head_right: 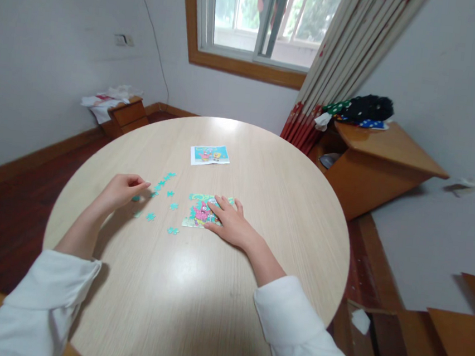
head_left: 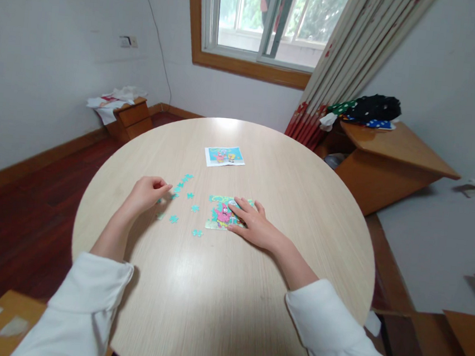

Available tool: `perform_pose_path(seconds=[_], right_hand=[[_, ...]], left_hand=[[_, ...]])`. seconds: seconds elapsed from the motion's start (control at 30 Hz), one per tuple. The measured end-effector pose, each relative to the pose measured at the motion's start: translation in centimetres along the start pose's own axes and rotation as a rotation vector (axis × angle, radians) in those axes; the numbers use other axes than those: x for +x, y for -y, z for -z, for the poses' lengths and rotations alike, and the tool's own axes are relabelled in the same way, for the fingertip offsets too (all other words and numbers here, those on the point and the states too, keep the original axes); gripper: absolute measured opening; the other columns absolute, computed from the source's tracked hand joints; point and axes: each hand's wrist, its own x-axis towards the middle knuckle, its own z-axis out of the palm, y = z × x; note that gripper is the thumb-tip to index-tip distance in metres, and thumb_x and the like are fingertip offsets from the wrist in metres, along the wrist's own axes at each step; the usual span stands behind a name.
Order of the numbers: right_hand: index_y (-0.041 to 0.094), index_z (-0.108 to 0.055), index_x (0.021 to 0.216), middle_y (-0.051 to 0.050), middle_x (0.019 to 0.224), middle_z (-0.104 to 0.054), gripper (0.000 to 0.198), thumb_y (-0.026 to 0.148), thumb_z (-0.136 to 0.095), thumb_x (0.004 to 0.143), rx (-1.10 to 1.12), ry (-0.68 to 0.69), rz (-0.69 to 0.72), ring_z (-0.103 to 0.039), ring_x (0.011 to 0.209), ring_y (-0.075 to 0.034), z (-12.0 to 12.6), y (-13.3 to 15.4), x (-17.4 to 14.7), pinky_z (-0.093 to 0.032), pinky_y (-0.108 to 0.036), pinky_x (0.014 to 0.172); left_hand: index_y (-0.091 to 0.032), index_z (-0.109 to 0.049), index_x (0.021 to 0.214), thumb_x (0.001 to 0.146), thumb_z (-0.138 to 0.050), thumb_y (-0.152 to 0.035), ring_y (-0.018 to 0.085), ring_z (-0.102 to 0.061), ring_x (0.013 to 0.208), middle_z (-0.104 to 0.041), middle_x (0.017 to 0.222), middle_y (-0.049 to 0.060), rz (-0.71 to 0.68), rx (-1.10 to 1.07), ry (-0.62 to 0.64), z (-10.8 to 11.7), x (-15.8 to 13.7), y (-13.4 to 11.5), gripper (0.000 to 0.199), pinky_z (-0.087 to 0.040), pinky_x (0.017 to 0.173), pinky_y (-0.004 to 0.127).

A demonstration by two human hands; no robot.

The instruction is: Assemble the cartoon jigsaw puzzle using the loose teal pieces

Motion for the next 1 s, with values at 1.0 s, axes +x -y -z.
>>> perform_pose_path(seconds=[1.0], right_hand=[[0.017,-0.060,0.096,-0.008,0.105,-0.061,0.014,0.027,-0.060,0.086,0.051,-0.101,0.195,-0.048,0.102,-0.022,-2.9,8.2,1.8,-0.032,-0.037,0.088]], left_hand=[[-0.017,-0.058,0.058,0.066,-0.055,-0.045,0.013,-0.043,0.050,-0.052,0.050,0.000,-0.070,-0.005,-0.010,-1.0,0.2,0.2,0.029,-0.029,0.049,0.025]])
